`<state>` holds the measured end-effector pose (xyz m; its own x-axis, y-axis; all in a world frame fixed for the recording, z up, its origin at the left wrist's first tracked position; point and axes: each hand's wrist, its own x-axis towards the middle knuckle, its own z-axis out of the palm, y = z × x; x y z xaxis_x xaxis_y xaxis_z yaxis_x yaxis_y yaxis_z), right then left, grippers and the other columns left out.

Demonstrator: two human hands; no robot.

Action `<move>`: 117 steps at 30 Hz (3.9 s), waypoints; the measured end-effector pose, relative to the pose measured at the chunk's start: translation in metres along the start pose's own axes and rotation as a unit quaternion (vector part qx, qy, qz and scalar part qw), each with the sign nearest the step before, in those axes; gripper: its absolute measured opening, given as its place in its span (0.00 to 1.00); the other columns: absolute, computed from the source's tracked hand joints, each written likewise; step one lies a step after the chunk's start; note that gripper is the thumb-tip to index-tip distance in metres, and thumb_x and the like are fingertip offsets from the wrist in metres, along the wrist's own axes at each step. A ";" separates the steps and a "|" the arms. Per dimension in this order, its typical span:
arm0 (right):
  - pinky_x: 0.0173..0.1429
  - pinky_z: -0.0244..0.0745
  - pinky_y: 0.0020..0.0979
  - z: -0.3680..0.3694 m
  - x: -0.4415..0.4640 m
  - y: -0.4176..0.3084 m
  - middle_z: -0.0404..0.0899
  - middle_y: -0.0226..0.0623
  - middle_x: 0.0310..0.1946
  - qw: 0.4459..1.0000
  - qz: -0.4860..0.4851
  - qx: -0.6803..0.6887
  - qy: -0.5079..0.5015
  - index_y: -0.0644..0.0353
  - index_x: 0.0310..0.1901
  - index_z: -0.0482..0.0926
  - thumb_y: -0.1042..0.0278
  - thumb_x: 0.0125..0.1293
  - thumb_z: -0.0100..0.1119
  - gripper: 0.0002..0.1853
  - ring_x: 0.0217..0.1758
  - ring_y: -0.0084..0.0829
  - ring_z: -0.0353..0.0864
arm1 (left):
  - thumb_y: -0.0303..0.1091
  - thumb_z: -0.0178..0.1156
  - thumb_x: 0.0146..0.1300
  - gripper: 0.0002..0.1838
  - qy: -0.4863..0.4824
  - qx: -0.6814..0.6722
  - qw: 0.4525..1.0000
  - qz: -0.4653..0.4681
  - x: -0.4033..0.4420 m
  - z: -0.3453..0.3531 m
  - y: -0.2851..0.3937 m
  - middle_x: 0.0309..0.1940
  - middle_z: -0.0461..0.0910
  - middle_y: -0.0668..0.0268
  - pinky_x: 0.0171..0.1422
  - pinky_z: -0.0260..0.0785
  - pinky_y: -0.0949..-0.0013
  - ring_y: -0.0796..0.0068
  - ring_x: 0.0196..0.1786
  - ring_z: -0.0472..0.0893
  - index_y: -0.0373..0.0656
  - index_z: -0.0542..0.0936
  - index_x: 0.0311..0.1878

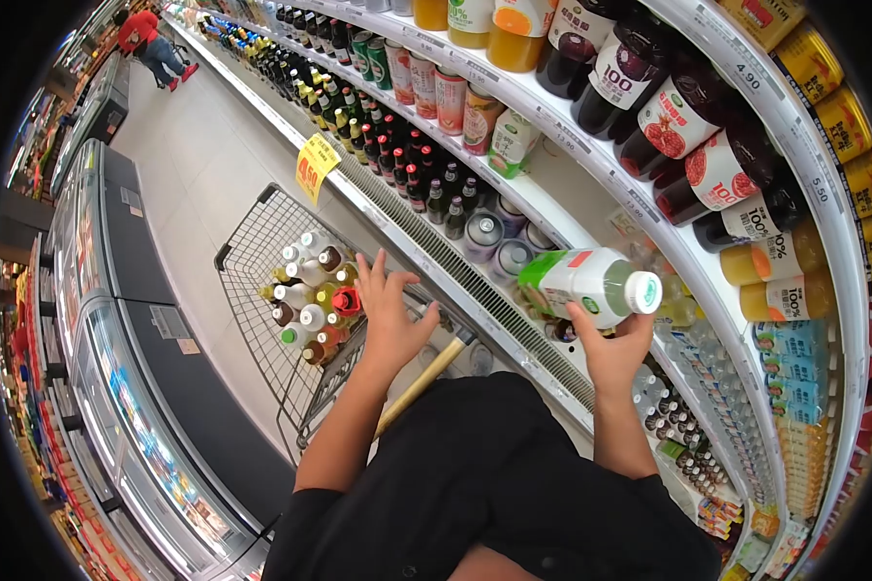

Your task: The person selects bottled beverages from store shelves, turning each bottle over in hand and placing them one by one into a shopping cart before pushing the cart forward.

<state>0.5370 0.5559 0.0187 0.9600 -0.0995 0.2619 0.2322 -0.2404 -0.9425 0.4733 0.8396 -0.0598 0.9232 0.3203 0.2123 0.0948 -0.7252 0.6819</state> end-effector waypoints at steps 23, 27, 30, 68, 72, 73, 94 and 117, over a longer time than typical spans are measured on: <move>0.71 0.76 0.38 -0.065 0.011 -0.013 0.80 0.43 0.63 0.968 -0.095 0.098 0.212 0.68 0.68 0.70 0.72 0.69 0.73 0.30 0.64 0.34 0.82 | 0.74 0.42 0.76 0.40 -0.089 -0.813 0.560 -0.133 -0.015 -0.024 0.012 0.73 0.70 0.39 0.88 0.41 0.43 0.48 0.82 0.59 0.39 0.79 0.44; 0.72 0.75 0.40 -0.069 0.007 -0.008 0.80 0.43 0.63 0.974 -0.096 0.092 0.182 0.67 0.68 0.70 0.71 0.68 0.73 0.30 0.64 0.34 0.82 | 0.77 0.44 0.73 0.42 -0.094 -0.816 0.550 -0.149 -0.015 -0.021 0.018 0.73 0.70 0.39 0.88 0.41 0.42 0.48 0.82 0.60 0.39 0.80 0.47; 0.70 0.77 0.39 -0.063 0.005 -0.008 0.80 0.41 0.64 0.969 -0.011 0.213 0.128 0.65 0.70 0.70 0.64 0.72 0.71 0.30 0.65 0.35 0.82 | 0.79 0.43 0.71 0.44 -0.130 -0.842 0.511 -0.119 -0.011 -0.027 0.024 0.74 0.69 0.40 0.88 0.40 0.43 0.48 0.82 0.59 0.40 0.80 0.46; 0.75 0.73 0.41 -0.018 0.015 0.039 0.76 0.43 0.68 0.966 0.101 0.189 0.143 0.62 0.74 0.65 0.78 0.66 0.73 0.37 0.71 0.35 0.76 | 0.71 0.74 0.52 0.49 -0.177 0.171 0.965 -0.093 -0.166 -0.037 -0.086 0.72 0.70 0.39 0.84 0.49 0.37 0.33 0.80 0.61 0.34 0.80 0.62; 0.72 0.75 0.37 -0.015 0.011 0.042 0.78 0.41 0.65 0.977 0.074 0.141 0.140 0.63 0.71 0.69 0.78 0.67 0.73 0.33 0.68 0.33 0.78 | 0.72 0.77 0.46 0.56 -0.129 0.215 0.965 -0.073 -0.190 -0.058 -0.075 0.74 0.67 0.41 0.84 0.45 0.34 0.34 0.81 0.59 0.32 0.76 0.65; 0.72 0.75 0.37 -0.015 0.010 0.042 0.78 0.41 0.65 0.977 0.077 0.141 0.139 0.63 0.71 0.69 0.78 0.67 0.73 0.33 0.68 0.33 0.78 | 0.72 0.78 0.45 0.57 -0.108 0.229 0.963 -0.096 -0.199 -0.066 -0.077 0.74 0.67 0.42 0.84 0.44 0.33 0.35 0.82 0.58 0.31 0.75 0.66; 0.76 0.70 0.38 0.010 0.018 0.045 0.76 0.42 0.68 0.985 0.094 0.129 0.070 0.63 0.75 0.65 0.82 0.66 0.72 0.37 0.69 0.34 0.77 | 0.51 0.65 0.75 0.22 0.199 -0.121 0.708 -0.667 -0.374 -0.113 -0.215 0.28 0.79 0.61 0.22 0.73 0.68 0.72 0.21 0.79 0.40 0.72 0.46; 0.73 0.70 0.37 0.003 0.004 0.054 0.79 0.40 0.64 0.980 0.097 0.143 0.095 0.63 0.70 0.70 0.77 0.64 0.77 0.35 0.66 0.32 0.78 | 0.30 0.61 0.77 0.09 0.234 -0.224 0.805 -0.497 -0.381 -0.112 -0.231 0.32 0.78 0.67 0.33 0.83 0.68 0.76 0.31 0.83 0.44 0.71 0.39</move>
<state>0.5540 0.5455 -0.0322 0.9500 -0.3019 0.0797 0.1082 0.0789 -0.9910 0.0573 0.9538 -0.2199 0.2243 0.8768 -0.4253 0.4591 0.2898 0.8397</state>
